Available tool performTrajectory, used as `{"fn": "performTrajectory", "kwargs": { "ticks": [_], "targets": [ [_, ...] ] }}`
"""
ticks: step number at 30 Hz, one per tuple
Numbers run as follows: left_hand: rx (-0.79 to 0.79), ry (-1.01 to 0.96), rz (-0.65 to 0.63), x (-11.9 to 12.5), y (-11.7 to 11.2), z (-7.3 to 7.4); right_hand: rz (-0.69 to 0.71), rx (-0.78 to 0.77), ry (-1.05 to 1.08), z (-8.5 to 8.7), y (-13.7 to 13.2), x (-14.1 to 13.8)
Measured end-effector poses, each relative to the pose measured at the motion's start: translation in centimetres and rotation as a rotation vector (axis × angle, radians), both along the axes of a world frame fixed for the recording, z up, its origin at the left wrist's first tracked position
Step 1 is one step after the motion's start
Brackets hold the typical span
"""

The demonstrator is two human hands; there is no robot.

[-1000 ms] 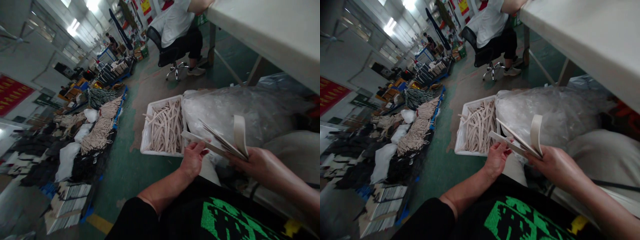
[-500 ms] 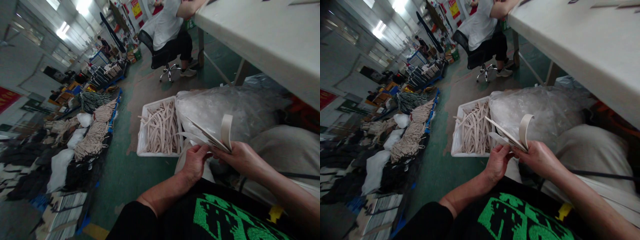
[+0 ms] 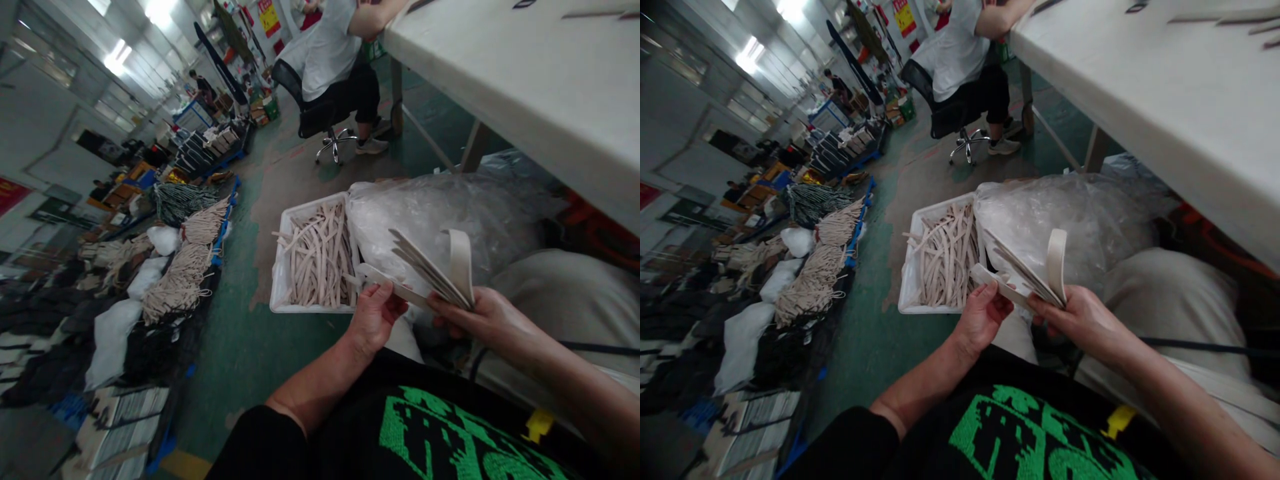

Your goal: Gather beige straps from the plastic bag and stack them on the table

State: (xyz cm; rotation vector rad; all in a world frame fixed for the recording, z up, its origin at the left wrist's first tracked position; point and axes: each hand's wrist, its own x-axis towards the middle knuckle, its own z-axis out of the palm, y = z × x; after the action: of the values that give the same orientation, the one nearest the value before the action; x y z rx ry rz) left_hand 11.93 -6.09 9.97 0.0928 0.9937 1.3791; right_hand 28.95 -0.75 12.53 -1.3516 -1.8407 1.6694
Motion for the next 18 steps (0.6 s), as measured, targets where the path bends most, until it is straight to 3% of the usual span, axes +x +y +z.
{"fn": "performTrajectory", "kwargs": {
  "ticks": [8,12,15,18],
  "targets": [
    [0.008,0.051,-0.053,0.2,-0.7,0.2,0.001,0.063,-0.007,-0.1,-0.2,-0.2],
    [0.009,0.046,-0.09,0.0,-1.0,0.9,-0.177,0.016,0.088,0.4,0.2,0.1],
    [-0.009,-0.08,-0.201,0.1,-1.6,1.8,-0.259,-0.013,0.271,0.7,0.5,-0.3],
    [-0.006,-0.17,-0.383,0.9,-2.4,2.3,-0.175,-0.105,0.402,0.3,0.2,-1.2]
  ]
}}
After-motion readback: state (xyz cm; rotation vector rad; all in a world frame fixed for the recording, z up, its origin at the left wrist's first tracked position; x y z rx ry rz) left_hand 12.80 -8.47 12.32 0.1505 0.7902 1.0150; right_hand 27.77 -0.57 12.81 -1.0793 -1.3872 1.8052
